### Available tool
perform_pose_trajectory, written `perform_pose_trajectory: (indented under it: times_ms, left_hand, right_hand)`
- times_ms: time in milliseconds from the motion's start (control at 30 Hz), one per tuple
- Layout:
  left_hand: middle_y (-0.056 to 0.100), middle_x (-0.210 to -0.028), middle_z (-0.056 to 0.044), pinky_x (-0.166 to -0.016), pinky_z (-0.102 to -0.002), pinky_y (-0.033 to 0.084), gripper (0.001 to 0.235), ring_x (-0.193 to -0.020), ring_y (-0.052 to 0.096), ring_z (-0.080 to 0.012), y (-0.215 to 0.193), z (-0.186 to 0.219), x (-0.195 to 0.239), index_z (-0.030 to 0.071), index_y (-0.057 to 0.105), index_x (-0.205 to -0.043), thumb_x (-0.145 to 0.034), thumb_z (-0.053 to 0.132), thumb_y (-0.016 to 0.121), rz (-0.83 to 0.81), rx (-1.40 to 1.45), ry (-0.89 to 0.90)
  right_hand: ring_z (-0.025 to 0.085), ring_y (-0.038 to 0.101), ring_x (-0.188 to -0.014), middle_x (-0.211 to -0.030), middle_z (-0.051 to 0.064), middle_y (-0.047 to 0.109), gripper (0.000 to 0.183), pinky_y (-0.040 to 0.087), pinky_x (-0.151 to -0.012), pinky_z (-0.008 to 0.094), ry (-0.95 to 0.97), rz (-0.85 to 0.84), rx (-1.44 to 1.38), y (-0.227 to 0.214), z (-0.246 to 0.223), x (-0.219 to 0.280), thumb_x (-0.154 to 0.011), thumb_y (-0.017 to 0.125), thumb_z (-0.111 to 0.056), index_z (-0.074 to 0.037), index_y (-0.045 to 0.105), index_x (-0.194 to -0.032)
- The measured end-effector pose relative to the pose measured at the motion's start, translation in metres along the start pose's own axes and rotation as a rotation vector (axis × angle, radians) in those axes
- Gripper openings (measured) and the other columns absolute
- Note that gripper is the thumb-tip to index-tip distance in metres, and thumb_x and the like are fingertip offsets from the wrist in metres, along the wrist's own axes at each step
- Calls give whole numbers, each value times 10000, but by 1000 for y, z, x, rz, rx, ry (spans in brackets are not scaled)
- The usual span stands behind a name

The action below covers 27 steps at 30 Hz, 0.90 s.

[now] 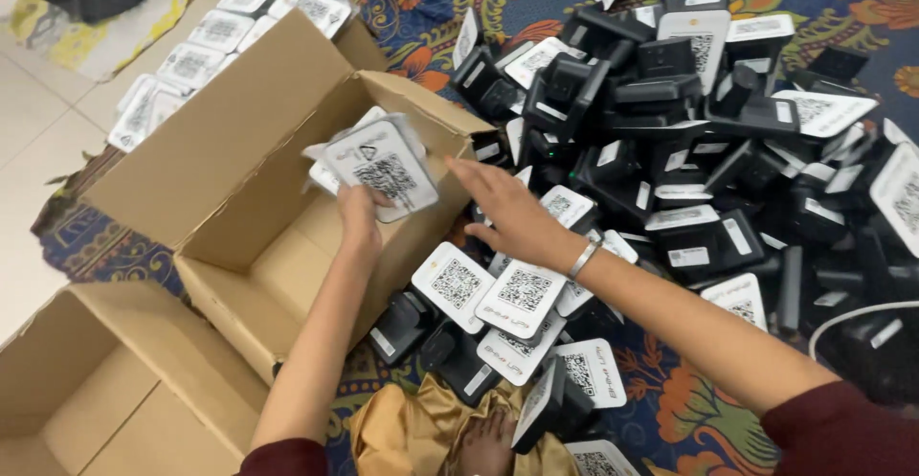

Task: The person packs electronic components with QR codes into plastic bags and then places them into cardboard boxes.

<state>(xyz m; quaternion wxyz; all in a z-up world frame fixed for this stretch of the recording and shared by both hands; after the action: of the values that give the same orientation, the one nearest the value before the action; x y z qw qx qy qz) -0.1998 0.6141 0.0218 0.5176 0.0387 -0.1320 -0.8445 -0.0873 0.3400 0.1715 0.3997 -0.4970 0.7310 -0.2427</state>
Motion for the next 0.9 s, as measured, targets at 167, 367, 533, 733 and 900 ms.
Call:
perform_pose_trajectory:
  times_ms: [167,367,533,733,900]
  left_hand:
    - [628,-800,-158,-419,-378,489,346,-536,601,-243,-131,-27,-53,-61,573,-1020,-719,-74,403,491,31,-34]
    - [650,-806,-212,-386,-415,469,281,-503,609,-289,-248,-98,-78,-109,587,-988,-765,-52,426,871,-53,-247]
    - [645,-815,-248,-376,-459,457,293,-499,598,-319,-295,-177,-116,-141,613,-982,-763,-65,435,868,-3,-350]
    - [644,-852,-235,-411,-489,491,355,-596,639,-356,-278,-228,-169,-152,604,-983,-658,-165,461,601,51,-319]
    - [604,-1137,-285,-643,-428,510,560,-875,659,-367,-247,-188,-164,-106,479,-1218,-672,-104,604,643,-442,-315]
  right_hand:
    - [317,288,-1498,-1622,111,312,1024,223,-1203,566,-175,-208,233,90,-11,-28,-770,824,-170,-188,211,-1591]
    - [270,197,-1536,-1652,15,248,1041,125,-1224,601,-164,-430,350,147,-2,-38,-761,831,-152,-270,210,-1588]
    - [276,174,-1552,-1645,10,264,1019,121,-1243,586,-156,-425,298,151,4,-39,-751,821,-122,-282,248,-1579]
    - [269,144,-1557,-1648,15,259,1001,88,-1251,587,-152,-402,228,157,12,-36,-756,791,-84,-285,264,-1583]
    - [252,139,-1572,-1671,-3,257,948,95,-1255,579,-208,-352,288,166,21,-34,-799,693,-12,-299,275,-1601]
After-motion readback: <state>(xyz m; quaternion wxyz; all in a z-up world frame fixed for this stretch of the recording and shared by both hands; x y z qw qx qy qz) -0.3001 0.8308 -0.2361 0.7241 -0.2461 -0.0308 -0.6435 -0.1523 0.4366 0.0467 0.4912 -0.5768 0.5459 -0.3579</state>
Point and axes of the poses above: each hand's wrist, its own x-axis away from the middle knuckle, its own y-axis out of the palm, z = x × y, the point moved 4 cm from there along -x, towards the middle knuckle
